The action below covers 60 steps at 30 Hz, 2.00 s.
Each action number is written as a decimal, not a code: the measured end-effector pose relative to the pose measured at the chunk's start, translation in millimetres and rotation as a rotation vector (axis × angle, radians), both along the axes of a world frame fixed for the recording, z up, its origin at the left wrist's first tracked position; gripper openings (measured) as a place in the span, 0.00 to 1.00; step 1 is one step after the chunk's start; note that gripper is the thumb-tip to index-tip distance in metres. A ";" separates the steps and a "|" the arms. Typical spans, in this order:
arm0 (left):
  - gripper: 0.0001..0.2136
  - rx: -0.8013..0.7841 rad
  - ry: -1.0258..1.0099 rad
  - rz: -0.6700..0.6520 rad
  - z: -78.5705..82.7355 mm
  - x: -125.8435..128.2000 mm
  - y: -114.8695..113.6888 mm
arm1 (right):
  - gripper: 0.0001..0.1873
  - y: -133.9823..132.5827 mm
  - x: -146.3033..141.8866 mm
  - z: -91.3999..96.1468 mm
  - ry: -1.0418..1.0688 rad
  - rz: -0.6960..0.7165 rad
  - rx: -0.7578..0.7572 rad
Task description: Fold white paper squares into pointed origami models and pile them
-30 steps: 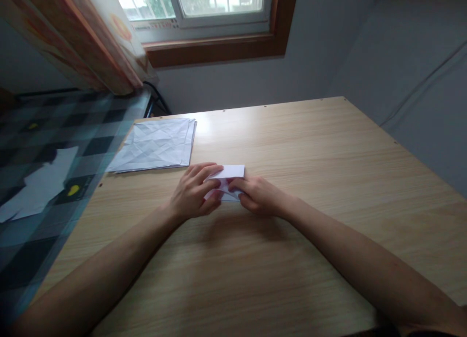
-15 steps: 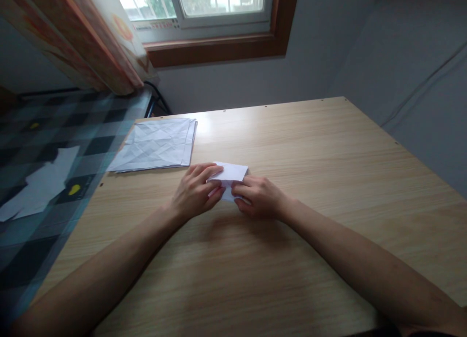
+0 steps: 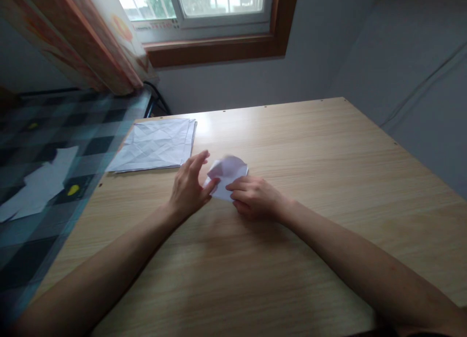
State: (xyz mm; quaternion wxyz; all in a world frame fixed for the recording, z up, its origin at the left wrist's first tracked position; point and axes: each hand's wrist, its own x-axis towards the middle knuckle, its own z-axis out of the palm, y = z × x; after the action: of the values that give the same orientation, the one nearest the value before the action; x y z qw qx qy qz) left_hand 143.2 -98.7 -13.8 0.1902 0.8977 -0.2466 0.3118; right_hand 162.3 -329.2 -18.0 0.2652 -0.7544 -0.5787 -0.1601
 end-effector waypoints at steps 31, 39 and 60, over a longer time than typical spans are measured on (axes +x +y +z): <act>0.13 0.051 0.272 -0.081 2.1 7.1 4.8 | 0.08 -3.4 10.8 -1.7 0.289 -0.441 0.148; 0.09 0.046 0.054 0.020 4.7 2.7 -0.2 | 0.15 -2.8 5.8 1.5 0.194 -0.549 0.188; 0.12 0.351 0.202 -0.271 5.4 -6.9 -8.3 | 0.18 -8.6 3.9 1.6 -0.249 -0.392 0.339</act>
State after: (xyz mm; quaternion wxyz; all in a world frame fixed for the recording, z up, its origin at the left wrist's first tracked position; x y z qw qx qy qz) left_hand 136.3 -107.0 -8.4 0.0951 0.9023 -0.3950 0.1443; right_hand 166.2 -337.7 -16.4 0.2783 -0.7714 -0.4149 -0.3941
